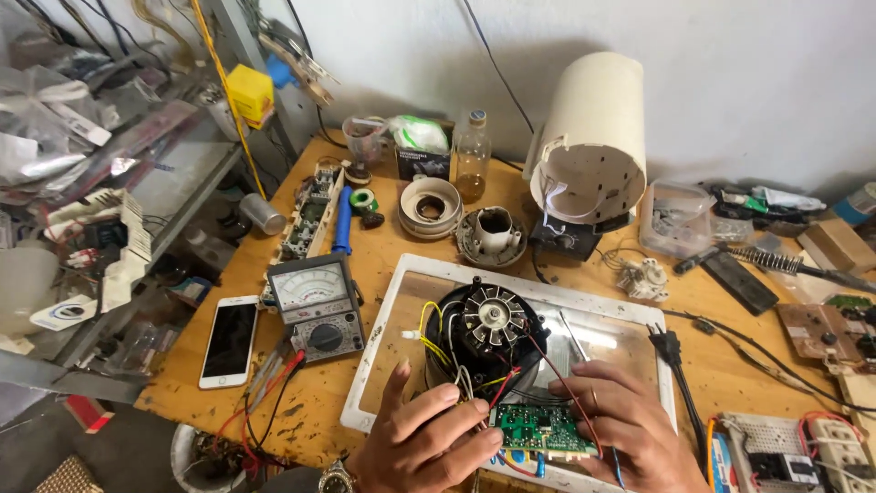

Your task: The person holds a cylindrical electronic device with a fan and circuit board, manipulating the wires and components. They use a screwdriver to adjust parts on the circuit board and handle the device with both hands throughout the process.

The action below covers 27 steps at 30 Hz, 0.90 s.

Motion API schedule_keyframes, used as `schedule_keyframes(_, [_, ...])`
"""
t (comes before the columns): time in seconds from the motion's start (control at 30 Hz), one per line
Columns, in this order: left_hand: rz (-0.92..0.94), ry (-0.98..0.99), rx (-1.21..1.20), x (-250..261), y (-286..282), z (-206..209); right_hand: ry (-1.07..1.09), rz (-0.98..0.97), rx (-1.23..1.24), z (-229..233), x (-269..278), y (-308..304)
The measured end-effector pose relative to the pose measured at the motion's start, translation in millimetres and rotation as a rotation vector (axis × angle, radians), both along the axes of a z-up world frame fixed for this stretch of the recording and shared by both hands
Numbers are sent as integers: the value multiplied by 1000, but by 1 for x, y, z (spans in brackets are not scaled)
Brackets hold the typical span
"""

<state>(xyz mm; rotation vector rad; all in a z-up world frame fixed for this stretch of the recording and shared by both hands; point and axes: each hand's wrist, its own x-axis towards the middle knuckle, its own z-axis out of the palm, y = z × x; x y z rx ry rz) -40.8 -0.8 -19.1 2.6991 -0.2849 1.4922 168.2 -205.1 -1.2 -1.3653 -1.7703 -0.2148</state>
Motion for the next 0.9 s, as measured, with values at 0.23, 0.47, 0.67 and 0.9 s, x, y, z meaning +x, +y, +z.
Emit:
schedule_keyframes(0.23, [40, -36, 45, -2, 5, -20, 102, -20, -85, -29, 5, -8])
schedule_keyframes(0.47, [182, -108, -849, 10, -57, -80, 66, 39, 44, -25, 9, 6])
schedule_keyframes(0.67, [322, 157, -1403, 50, -85, -73, 76, -50, 177, -7, 0, 15])
schedule_keyframes(0.9, [307, -201, -1070, 69, -69, -57, 100, -99, 279, -15, 5, 16])
